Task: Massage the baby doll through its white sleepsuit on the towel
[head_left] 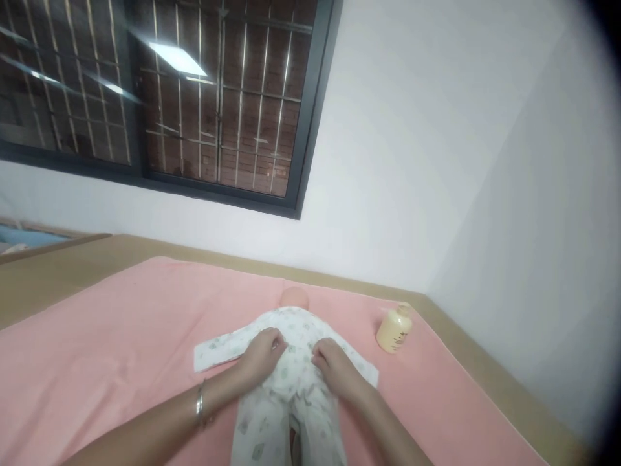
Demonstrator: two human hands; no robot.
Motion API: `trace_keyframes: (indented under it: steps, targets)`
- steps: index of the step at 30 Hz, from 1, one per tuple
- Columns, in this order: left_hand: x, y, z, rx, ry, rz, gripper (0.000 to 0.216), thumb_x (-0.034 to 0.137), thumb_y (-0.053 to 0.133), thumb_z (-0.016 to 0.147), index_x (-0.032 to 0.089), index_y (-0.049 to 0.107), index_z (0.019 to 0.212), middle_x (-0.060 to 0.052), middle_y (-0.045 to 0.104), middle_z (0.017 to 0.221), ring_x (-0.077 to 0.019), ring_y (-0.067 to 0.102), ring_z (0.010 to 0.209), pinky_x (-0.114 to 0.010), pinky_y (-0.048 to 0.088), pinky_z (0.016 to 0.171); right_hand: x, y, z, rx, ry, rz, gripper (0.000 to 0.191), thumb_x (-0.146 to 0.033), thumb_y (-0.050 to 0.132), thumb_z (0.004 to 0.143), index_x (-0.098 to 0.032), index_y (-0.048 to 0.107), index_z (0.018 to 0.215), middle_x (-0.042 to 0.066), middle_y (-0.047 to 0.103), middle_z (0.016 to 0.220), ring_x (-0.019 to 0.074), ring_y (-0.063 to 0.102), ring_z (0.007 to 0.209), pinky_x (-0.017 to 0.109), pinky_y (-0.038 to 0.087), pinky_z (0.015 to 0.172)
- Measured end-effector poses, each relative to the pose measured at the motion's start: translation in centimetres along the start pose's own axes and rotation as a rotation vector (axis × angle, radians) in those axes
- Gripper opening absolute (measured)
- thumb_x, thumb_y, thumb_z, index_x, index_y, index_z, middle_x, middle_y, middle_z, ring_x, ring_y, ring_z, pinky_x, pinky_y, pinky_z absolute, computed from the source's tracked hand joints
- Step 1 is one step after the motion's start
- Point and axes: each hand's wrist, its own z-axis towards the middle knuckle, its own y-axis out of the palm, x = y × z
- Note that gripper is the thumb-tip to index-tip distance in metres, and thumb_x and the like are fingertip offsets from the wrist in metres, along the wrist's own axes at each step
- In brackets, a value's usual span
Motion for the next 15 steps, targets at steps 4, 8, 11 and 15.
trace_keyframes:
  steps: [4,8,11,15]
  targets:
    - [-0.1,-0.8,1.7,-0.063,-0.070,0.062,0.022,0.027,0.042,0.083,0.019,0.043,0.062,0.000,0.055,0.066,-0.0168,0.049,0.065,-0.027,0.033,0.060,0.4,0.2,1.8,0.105,-0.012,0.014,0.015,-0.016,0.045,0.086,-0.021,0.047,0.071,0.003,0.057,0.077,0.0193,0.051,0.075,0.030,0.041,0.068]
    - [-0.5,-0.6,3.2,-0.012,-0.044,0.092,0.023,0.027,0.038,0.087,0.019,0.044,0.066,-0.002,0.058,0.073,-0.0173,0.052,0.068,-0.028,0.035,0.062,1.0,0.2,3.5,0.089,0.025,0.053,0.016,-0.018,0.046,0.085,-0.020,0.048,0.069,0.003,0.058,0.075,0.0182,0.052,0.072,0.029,0.041,0.066]
    - [0.6,-0.9,4.0,-0.011,-0.031,0.108,0.021,0.024,0.040,0.085,0.019,0.044,0.065,-0.002,0.057,0.071,-0.0169,0.052,0.067,-0.028,0.036,0.062,0.6,-0.9,4.1,0.034,0.070,0.051,0.018,-0.019,0.047,0.084,-0.019,0.050,0.067,0.003,0.060,0.073,0.0178,0.054,0.070,0.029,0.042,0.064]
    - [4.8,-3.3,2.7,-0.016,0.091,0.063,0.018,0.021,0.045,0.084,0.018,0.049,0.067,-0.001,0.057,0.072,-0.0163,0.053,0.070,-0.028,0.039,0.066,-3.2,-4.7,2.9,0.125,0.046,0.092,0.017,-0.022,0.044,0.088,-0.019,0.061,0.085,0.007,0.065,0.088,0.0207,0.060,0.081,0.033,0.048,0.073]
